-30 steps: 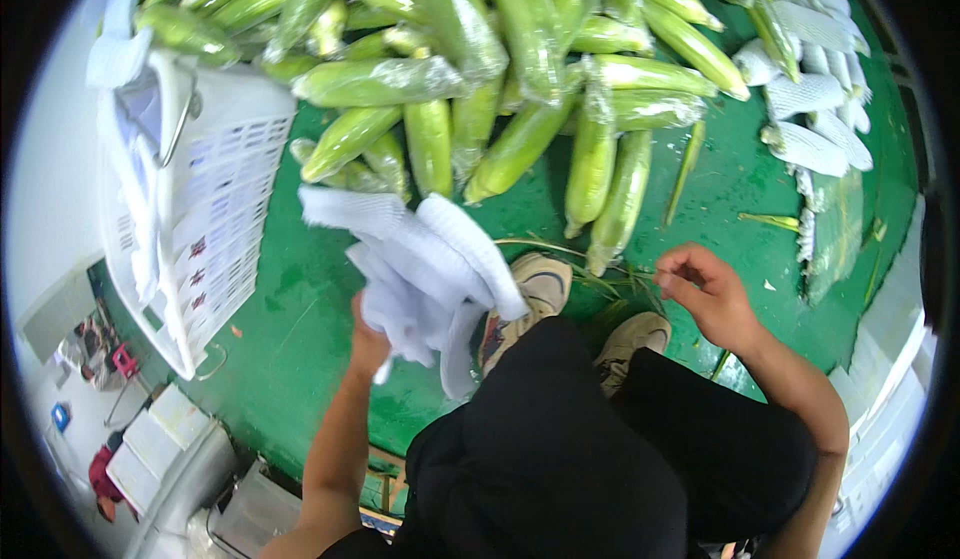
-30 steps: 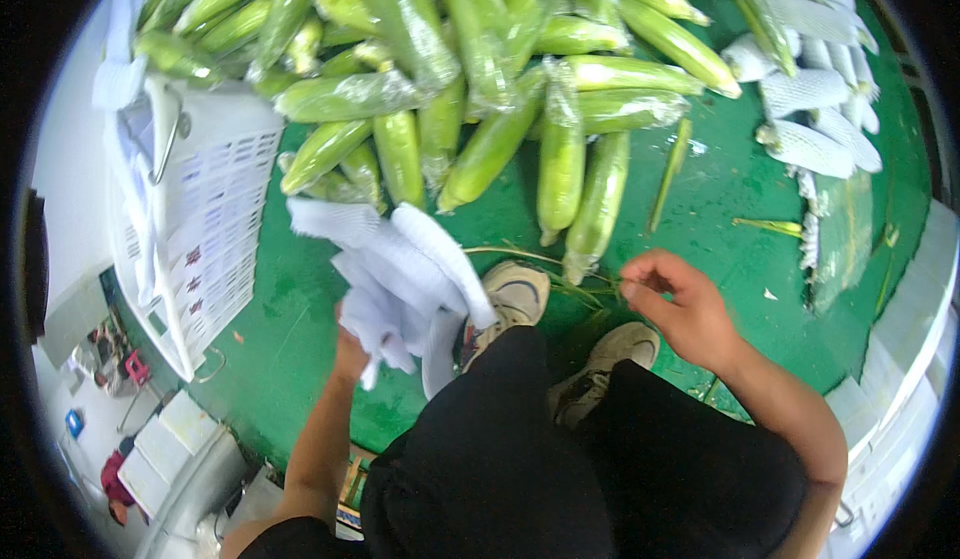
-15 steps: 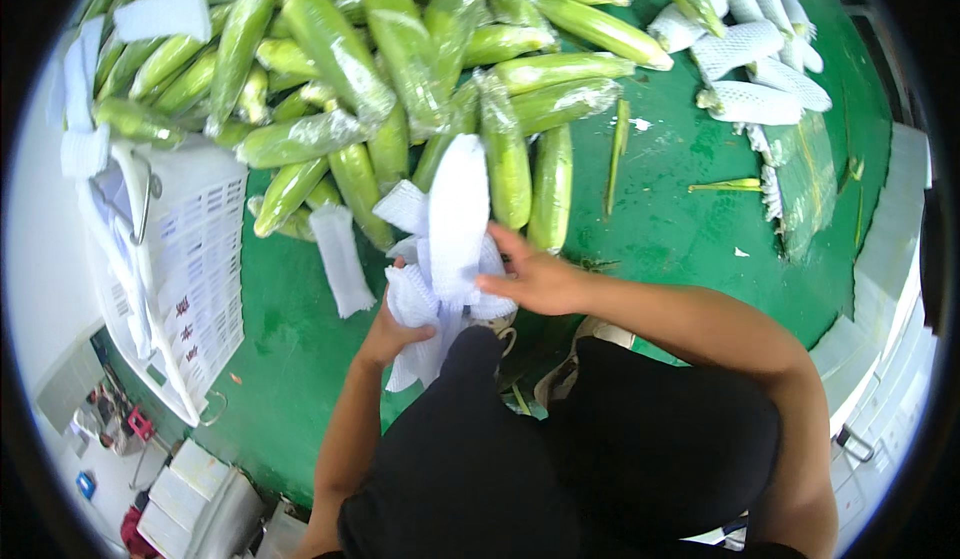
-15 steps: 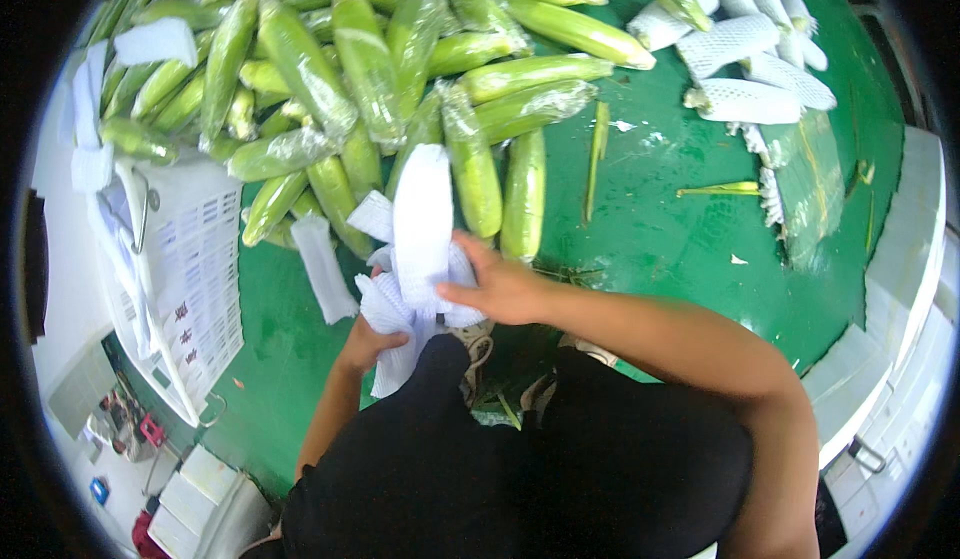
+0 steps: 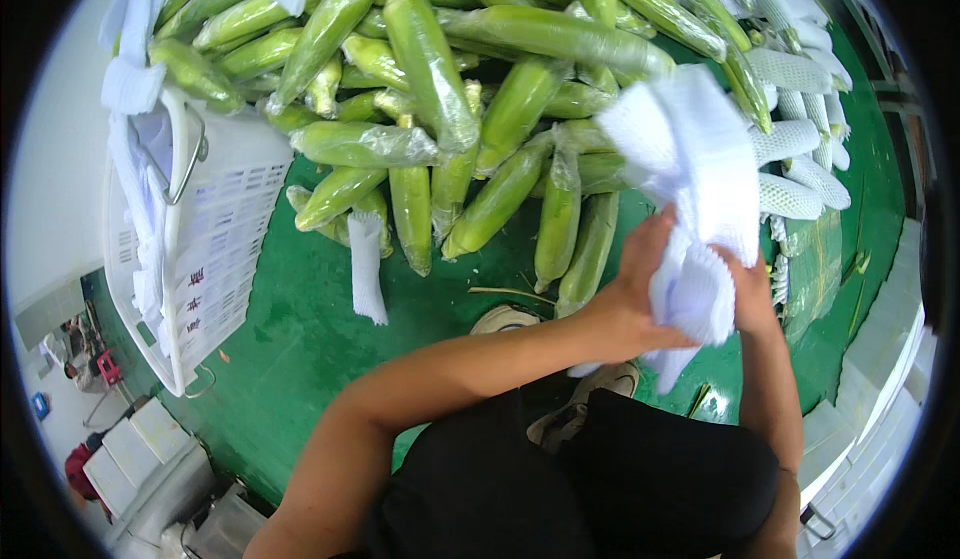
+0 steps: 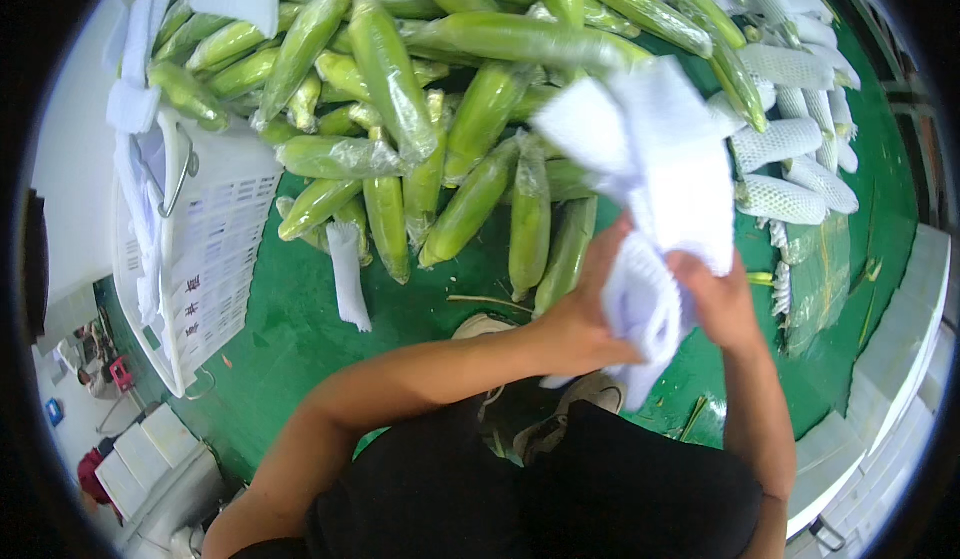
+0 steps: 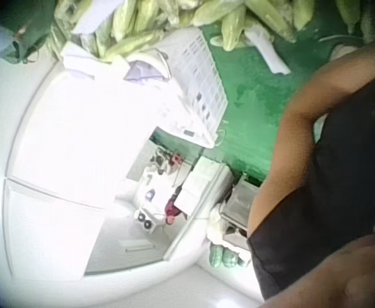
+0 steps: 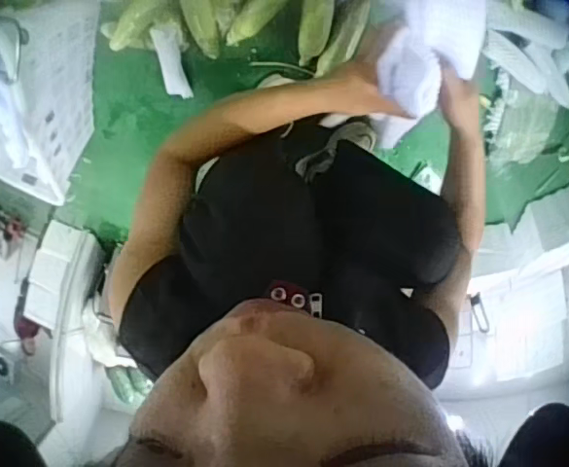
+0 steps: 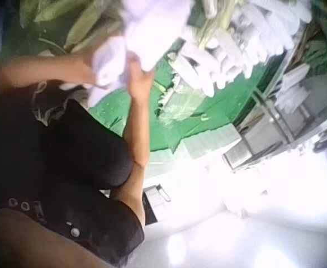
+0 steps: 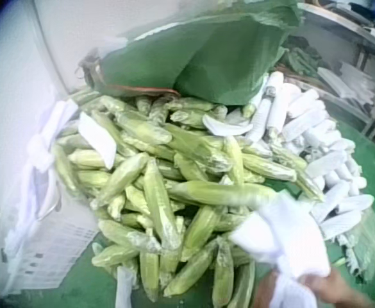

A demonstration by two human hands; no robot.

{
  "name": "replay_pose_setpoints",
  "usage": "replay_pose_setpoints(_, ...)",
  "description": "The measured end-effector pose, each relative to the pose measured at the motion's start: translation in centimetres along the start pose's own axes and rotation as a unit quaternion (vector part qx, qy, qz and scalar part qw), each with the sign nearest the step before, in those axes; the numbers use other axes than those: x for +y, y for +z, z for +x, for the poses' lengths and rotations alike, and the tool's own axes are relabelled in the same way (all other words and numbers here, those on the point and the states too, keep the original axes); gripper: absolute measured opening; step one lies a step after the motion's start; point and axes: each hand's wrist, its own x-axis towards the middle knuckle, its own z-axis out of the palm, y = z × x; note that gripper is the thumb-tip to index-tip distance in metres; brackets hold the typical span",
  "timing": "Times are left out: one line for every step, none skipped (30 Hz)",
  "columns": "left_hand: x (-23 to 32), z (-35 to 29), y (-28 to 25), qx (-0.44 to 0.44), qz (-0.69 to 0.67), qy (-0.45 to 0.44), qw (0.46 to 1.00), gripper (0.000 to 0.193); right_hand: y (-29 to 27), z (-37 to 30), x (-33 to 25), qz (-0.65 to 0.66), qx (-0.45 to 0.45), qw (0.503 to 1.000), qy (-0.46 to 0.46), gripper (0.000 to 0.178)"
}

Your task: The person wraps individual corn cobs in plastic film and then slides them into white mesh protective sleeves by hand.

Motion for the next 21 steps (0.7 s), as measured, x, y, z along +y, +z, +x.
replay_pose_setpoints(0.1, 1.4, 1.2, -0.016, -0.006, -0.031, 0.999, 0.135, -3.0, -0.5, 1.4, -0.023, 0.034, 0.999, 0.021, 0.041)
replay_pose_setpoints(-0.9, 2.0, 2.4, -0.047, 0.017, -0.06, 0.997, 0.135, -4.8, -0.8, 2.8, -0.044, 0.056, 0.997, 0.012, 0.043)
replay_pose_setpoints(-1.8, 2.5, 3.5, -0.082, 0.037, -0.088, 0.992, 0.136, -6.5, -1.6, 4.4, -0.066, 0.082, 0.994, 0.006, 0.044)
replay_pose_setpoints(-1.8, 2.3, 4.0, -0.132, 0.097, -0.125, 0.979, 0.135, -8.2, -2.4, 7.0, -0.084, 0.107, 0.991, 0.002, 0.046)
replay_pose_setpoints(-1.4, 1.9, 4.3, -0.185, 0.153, -0.157, 0.958, 0.134, -10.8, -3.6, 10.1, -0.054, 0.106, 0.991, 0.065, 0.055)
replay_pose_setpoints(-0.9, 1.3, 4.0, -0.226, 0.214, -0.195, 0.93, 0.134, -11.1, -4.1, 10.4, -0.215, 0.046, 0.975, 0.016, 0.061)
replay_pose_setpoints(-0.4, 0.8, 3.3, -0.256, 0.221, -0.206, 0.918, 0.137, -11.4, -4.3, 10.0, -0.371, -0.015, 0.928, -0.033, 0.067)
replay_pose_setpoints(0.0, 0.2, 2.1, -0.261, 0.21, -0.167, 0.927, 0.129, -11.0, -4.2, 8.3, -0.391, -0.099, 0.91, 0.098, 0.079)
replay_pose_setpoints(0.5, -0.5, 0.2, -0.266, 0.199, -0.126, 0.935, 0.122, -10.5, -4.5, 7.1, -0.475, -0.113, 0.859, 0.154, 0.086)
replay_pose_setpoints(2.0, -0.9, -2.1, -0.265, 0.111, -0.171, 0.942, 0.107, -12.4, -5.0, 7.3, -0.472, -0.125, 0.862, 0.138, 0.089)
replay_pose_setpoints(3.2, -1.5, -5.1, -0.261, 0.023, -0.221, 0.939, 0.093, -14.0, -5.3, 7.9, -0.465, -0.14, 0.865, 0.123, 0.093)
replay_pose_setpoints(2.5, -4.9, -8.7, -0.158, 0.08, -0.172, 0.969, 0.053, -14.5, -5.7, 6.1, -0.411, -0.136, 0.894, 0.118, 0.092)
replay_pose_setpoints(1.4, -9.0, -11.0, 0.109, 0.134, -0.141, 0.975, 0.03, -15.8, -6.4, 5.6, -0.362, -0.129, 0.92, 0.074, 0.088)
replay_pose_setpoints(0.4, -10.7, -13.4, 0.347, 0.226, -0.109, 0.904, 0.021, -15.9, -6.7, 4.3, -0.384, -0.09, 0.917, 0.055, 0.081)
replay_pose_setpoints(0.2, -11.5, -16.0, 0.466, 0.417, -0.081, 0.776, 0.028, -15.7, -6.7, 3.6, -0.405, -0.051, 0.912, 0.036, 0.075)
replay_pose_setpoints(-0.6, -13.4, -18.5, 0.506, 0.487, -0.102, 0.705, 0.033, -15.3, -6.3, 2.6, -0.432, -0.017, 0.902, 0.011, 0.069)
replay_pose_setpoints(-2.0, -15.7, -20.8, 0.539, 0.55, -0.122, 0.626, 0.039, -14.4, -5.6, 1.5, -0.459, 0.018, 0.888, -0.012, 0.062)
replay_pose_setpoints(-3.6, -18.1, -22.4, 0.478, 0.562, -0.159, 0.656, 0.042, -13.3, -4.9, 0.7, -0.488, 0.055, 0.87, -0.032, 0.056)
replay_pose_setpoints(-4.5, -20.5, -23.7, 0.416, 0.574, -0.194, 0.678, 0.046, -11.7, -3.4, 0.2, -0.437, 0.048, 0.895, -0.076, 0.051)
replay_pose_setpoints(-5.4, -21.9, -24.2, 0.349, 0.575, -0.229, 0.703, 0.05, -9.4, -1.7, -0.6, -0.39, 0.045, 0.913, -0.114, 0.046)
replay_pose_setpoints(-6.0, -21.9, -23.6, 0.351, 0.549, -0.217, 0.727, 0.05, -7.2, -0.7, -1.3, -0.348, 0.046, 0.925, -0.147, 0.041)
